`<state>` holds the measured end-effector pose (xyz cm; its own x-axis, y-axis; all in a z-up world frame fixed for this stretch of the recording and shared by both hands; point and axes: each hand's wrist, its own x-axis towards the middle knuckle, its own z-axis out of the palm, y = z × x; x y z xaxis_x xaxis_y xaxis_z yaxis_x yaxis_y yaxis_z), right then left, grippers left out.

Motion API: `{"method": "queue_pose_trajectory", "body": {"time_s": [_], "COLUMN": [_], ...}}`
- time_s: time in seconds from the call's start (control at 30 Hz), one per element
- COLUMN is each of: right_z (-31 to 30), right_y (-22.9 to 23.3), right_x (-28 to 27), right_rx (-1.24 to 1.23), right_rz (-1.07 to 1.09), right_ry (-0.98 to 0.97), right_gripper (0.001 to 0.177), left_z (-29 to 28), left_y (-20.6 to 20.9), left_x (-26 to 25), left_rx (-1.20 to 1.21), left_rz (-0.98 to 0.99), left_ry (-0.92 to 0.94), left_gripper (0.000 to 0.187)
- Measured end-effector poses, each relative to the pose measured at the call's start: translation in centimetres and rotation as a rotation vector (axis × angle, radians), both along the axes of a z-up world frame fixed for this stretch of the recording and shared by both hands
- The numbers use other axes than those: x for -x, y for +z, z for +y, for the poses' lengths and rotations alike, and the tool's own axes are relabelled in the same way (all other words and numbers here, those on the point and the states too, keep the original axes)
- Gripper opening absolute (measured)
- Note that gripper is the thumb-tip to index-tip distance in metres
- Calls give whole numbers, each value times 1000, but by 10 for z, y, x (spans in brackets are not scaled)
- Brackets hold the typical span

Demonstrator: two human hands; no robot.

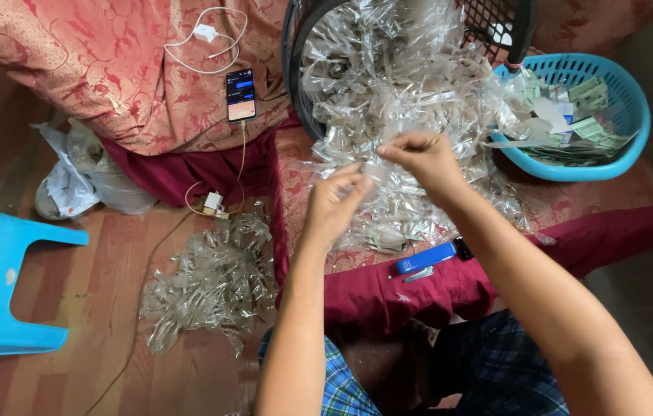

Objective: Packing small items into plastic bags and sealing them with a stapler

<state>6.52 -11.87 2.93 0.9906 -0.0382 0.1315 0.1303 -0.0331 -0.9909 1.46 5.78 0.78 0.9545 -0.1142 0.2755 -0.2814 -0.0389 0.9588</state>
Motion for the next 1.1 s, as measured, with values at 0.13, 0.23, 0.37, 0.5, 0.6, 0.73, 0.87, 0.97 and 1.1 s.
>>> {"method": "queue_pose_trajectory", "body": {"time_s": [0.13,0.23,0.37,0.5,0.6,0.73,0.87,0.97,1.1], "right_z": [9,9,-5,-10,-13,4,22,26,29], "right_y": [-2,22,19,16,11,26,15,-10,-31], "right_x": [26,36,25,16,20,45,63,54,41], "right_rx": [24,-65,-277,-333,-316,-128,-73,-124,-267], "right_rz": [5,131,203,99,37,-54,-66,-45,40], "right_ry": [8,4,-40,-108,-134,-146,4,13,-44], "right_gripper": [13,9,22,15,17,13,47,50,21], "left_z": [-18,-24,-27,-34,-31,-29,-32,-36,-36], "left_y": [6,22,7,4,49,41,25,22,7], "left_x": [14,25,24,24,49,38,28,26,17], "left_rx": [114,281,379,399,399,432,394,390,384], "left_rz": [-32,137,258,288,312,333,237,194,128], "left_ry": [-98,-169,-306,-350,-235,123,234,210,144], "left_gripper": [9,11,12,10,10,14,14,15,15]}}
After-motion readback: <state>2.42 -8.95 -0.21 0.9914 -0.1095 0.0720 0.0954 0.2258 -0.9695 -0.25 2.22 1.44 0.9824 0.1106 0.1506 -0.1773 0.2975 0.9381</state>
